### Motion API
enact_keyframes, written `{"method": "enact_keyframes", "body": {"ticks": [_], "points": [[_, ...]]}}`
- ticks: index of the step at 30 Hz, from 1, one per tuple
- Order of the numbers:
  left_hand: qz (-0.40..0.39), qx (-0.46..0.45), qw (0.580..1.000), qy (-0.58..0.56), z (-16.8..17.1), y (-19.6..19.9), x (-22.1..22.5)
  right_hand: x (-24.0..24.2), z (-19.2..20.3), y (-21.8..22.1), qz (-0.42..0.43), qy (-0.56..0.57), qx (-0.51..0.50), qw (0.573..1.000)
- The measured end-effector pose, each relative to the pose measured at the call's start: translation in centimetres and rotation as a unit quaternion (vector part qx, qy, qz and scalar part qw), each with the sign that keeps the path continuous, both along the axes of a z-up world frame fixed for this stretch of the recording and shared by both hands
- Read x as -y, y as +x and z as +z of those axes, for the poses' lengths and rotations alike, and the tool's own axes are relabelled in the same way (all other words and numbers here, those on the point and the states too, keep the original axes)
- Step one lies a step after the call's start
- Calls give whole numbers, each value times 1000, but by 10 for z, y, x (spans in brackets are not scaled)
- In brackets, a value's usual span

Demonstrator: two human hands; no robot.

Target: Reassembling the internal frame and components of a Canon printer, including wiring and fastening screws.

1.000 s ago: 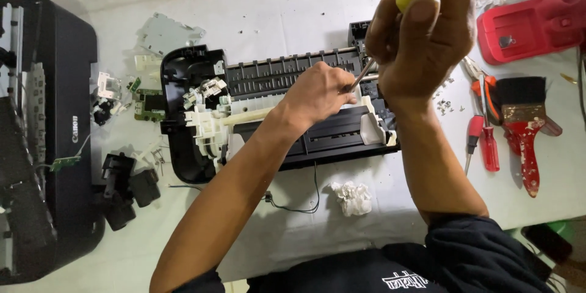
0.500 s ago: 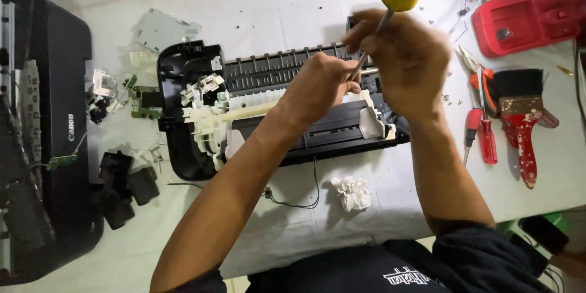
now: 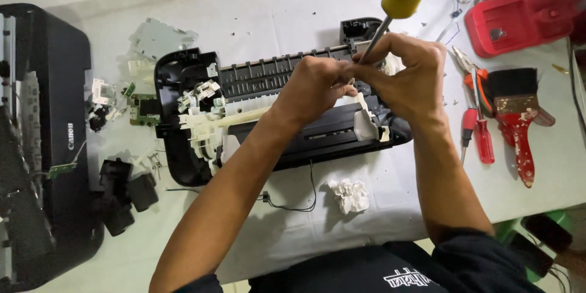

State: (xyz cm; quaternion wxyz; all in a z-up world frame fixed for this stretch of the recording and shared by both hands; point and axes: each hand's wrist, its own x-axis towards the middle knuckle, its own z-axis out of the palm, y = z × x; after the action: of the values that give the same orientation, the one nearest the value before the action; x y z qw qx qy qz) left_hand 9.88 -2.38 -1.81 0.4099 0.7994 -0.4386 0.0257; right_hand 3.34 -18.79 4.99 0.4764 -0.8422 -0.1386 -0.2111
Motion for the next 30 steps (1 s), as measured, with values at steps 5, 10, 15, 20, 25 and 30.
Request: {"method": "enact_keyframes", "body": {"ticks": [5,10,15,20,25,30], "points": [[12,-75,997,-28,-15,-6,5,9,7,2,44,-43,30,998],[-15,-51,998,-19,-11,-2,3,3,15,-4,52,-33,23,998],[-8,-32,998,-48,5,-4,1,5,-5,2,31,-31,54,998],[-1,-56,998,-19,-15,-7,4,3,12,-2,149,29,0,988],[-32,-76,996,-39,-6,-6,-5,15,-11,-1,84,15,23,996],[-17,-98,991,-88,7,-7,-3,12,-23,6,45,9,73,996]]}}
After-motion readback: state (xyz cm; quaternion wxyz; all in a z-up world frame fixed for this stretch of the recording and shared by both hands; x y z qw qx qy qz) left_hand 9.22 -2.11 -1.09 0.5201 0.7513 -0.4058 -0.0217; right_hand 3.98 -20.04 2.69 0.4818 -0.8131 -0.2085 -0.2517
